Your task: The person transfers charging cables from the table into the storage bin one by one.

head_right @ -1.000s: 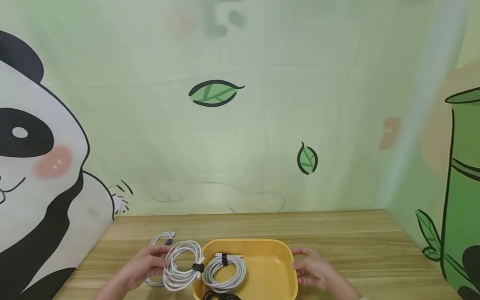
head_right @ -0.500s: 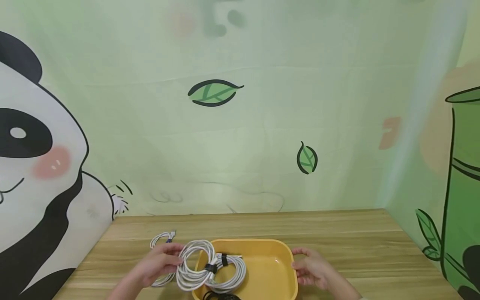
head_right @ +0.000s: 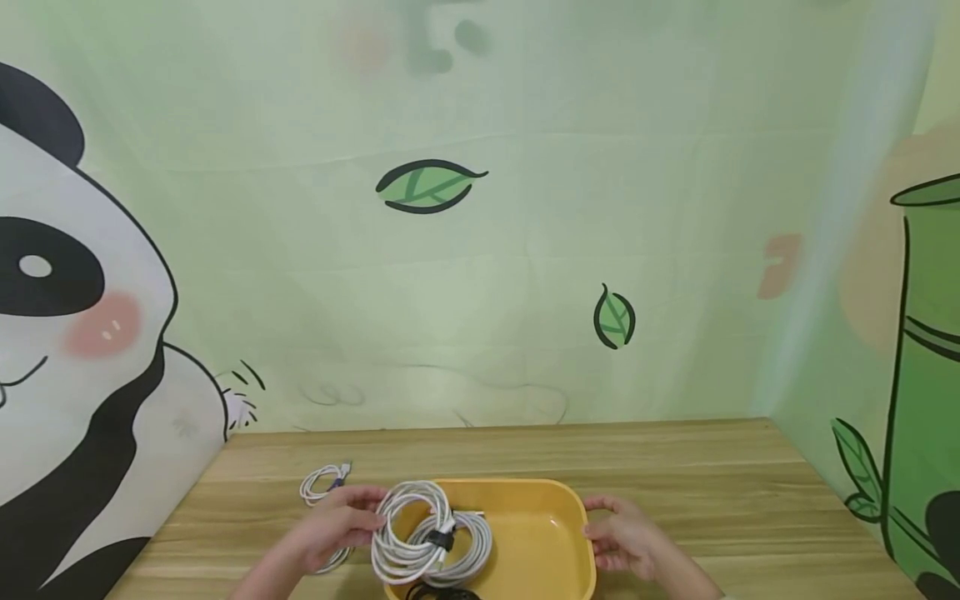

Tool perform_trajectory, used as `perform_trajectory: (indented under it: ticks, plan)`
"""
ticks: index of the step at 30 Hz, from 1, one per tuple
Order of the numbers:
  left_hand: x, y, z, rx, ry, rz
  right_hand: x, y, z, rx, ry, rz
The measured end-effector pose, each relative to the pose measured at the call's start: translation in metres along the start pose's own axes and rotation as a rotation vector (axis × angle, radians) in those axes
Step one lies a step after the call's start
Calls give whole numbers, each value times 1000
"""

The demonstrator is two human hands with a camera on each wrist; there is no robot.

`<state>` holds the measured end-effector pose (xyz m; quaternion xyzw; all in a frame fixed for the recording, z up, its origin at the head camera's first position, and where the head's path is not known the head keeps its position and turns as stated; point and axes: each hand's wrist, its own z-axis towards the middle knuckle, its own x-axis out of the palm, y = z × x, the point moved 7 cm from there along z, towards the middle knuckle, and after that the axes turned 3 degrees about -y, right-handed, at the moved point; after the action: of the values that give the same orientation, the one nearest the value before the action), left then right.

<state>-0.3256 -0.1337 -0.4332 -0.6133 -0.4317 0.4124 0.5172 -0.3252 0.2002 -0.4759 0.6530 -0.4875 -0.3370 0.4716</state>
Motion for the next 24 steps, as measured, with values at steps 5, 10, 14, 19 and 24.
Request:
perform_trajectory:
  ticks: [5,10,14,19,24]
  plan:
    - [9,-2,3,-14,-1,2,0,0,0,1,2,-1]
    - [18,-2,7,-16,8,3,0,0,-1,3,1,-2]
    - [25,-1,10,-11,2,6,-1,0,-1,4,-1,1]
    - [31,0,13,-15,-3,3,-1,-1,-1,5,-1,4]
    - [37,-2,15,-13,-1,0,-1,0,-1,5,-1,6]
